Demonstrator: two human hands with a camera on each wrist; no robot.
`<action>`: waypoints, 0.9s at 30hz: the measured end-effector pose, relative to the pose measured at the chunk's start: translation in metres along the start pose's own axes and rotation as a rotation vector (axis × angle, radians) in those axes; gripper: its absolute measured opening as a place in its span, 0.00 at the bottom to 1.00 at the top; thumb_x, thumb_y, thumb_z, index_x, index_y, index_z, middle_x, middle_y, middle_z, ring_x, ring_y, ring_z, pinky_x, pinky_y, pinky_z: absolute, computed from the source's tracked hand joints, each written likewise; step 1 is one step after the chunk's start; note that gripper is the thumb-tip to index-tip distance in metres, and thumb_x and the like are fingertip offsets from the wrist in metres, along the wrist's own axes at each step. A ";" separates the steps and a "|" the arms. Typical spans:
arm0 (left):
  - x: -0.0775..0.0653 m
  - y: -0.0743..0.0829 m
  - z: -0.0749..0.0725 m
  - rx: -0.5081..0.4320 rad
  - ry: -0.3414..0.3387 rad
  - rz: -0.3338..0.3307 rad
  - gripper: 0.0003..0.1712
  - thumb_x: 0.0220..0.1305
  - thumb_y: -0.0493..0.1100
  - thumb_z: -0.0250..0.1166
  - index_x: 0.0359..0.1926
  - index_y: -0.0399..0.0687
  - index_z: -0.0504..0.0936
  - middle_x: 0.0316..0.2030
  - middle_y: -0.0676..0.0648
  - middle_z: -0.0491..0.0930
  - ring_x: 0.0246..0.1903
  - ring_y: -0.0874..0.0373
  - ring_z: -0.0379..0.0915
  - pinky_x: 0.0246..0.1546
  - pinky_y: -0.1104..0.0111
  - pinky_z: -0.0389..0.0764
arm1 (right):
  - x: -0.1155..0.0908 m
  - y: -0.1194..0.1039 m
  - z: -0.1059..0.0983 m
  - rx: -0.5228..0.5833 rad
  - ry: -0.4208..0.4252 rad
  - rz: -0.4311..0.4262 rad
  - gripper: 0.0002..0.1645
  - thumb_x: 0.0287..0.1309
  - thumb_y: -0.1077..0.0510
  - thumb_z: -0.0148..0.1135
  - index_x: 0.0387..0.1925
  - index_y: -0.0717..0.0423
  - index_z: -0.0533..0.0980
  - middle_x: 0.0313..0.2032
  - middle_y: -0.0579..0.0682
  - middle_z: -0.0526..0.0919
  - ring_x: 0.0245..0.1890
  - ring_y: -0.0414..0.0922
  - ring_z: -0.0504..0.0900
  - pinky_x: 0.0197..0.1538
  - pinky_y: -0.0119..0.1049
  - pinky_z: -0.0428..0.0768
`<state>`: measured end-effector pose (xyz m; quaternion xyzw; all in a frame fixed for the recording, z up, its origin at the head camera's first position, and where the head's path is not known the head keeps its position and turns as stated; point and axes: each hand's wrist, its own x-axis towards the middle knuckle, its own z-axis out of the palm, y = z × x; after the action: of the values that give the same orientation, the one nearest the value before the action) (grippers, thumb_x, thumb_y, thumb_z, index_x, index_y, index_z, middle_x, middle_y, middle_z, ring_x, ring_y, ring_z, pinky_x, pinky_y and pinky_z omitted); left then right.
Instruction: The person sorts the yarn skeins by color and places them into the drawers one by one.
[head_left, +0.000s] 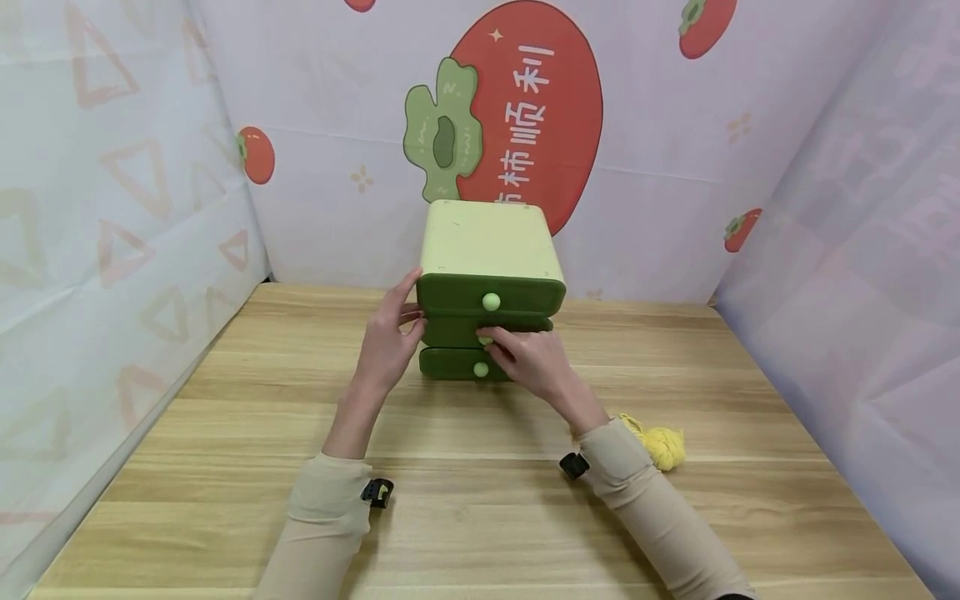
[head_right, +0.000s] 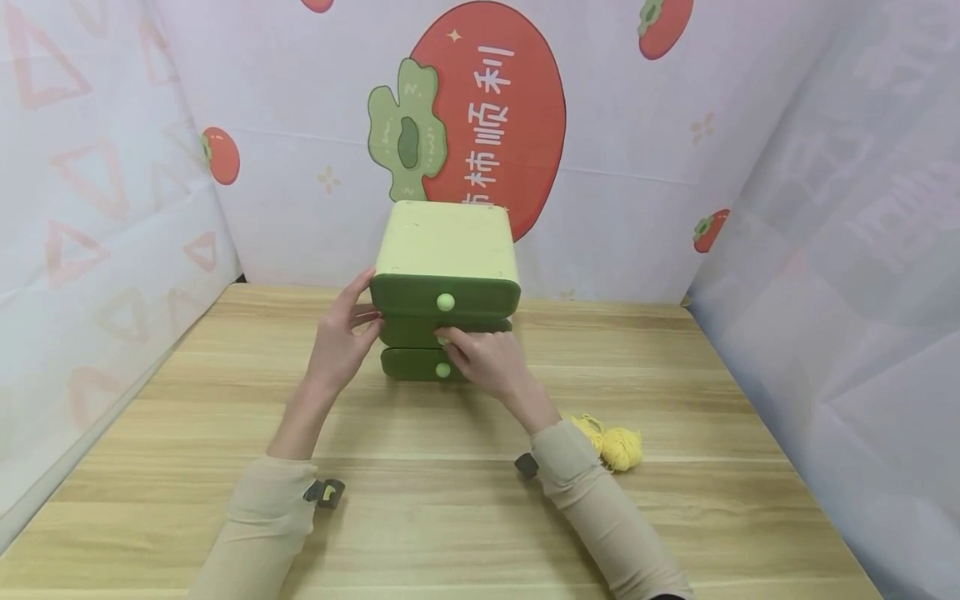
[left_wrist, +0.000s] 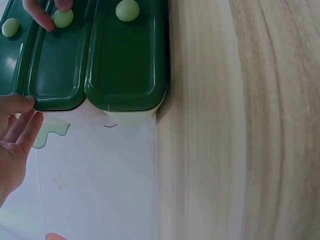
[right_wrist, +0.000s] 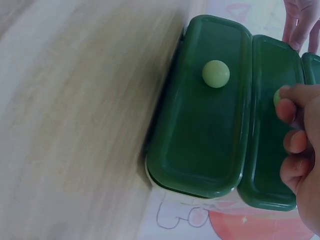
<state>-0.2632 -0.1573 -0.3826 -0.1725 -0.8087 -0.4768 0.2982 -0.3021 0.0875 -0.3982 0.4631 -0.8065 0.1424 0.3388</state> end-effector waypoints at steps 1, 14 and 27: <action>0.000 -0.001 0.000 0.006 -0.002 0.004 0.46 0.60 0.21 0.63 0.75 0.57 0.63 0.65 0.41 0.71 0.48 0.43 0.84 0.50 0.60 0.87 | -0.001 -0.001 0.000 0.005 -0.006 -0.015 0.13 0.57 0.57 0.72 0.45 0.46 0.83 0.29 0.42 0.88 0.24 0.37 0.82 0.28 0.35 0.81; 0.000 -0.001 0.000 0.036 -0.012 0.025 0.46 0.60 0.22 0.63 0.75 0.57 0.62 0.64 0.40 0.71 0.48 0.43 0.84 0.49 0.61 0.87 | -0.013 -0.005 0.009 0.076 -0.297 0.053 0.10 0.60 0.54 0.70 0.45 0.44 0.85 0.22 0.39 0.85 0.16 0.33 0.72 0.17 0.26 0.64; 0.001 -0.001 -0.001 0.041 -0.019 0.032 0.47 0.60 0.22 0.63 0.75 0.55 0.61 0.64 0.40 0.71 0.47 0.43 0.84 0.50 0.61 0.87 | -0.011 -0.004 0.013 0.034 -0.420 0.128 0.10 0.62 0.55 0.68 0.45 0.41 0.86 0.25 0.41 0.86 0.18 0.34 0.73 0.18 0.28 0.67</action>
<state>-0.2641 -0.1588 -0.3829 -0.1836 -0.8183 -0.4535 0.3016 -0.3007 0.0855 -0.4156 0.4360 -0.8847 0.0776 0.1458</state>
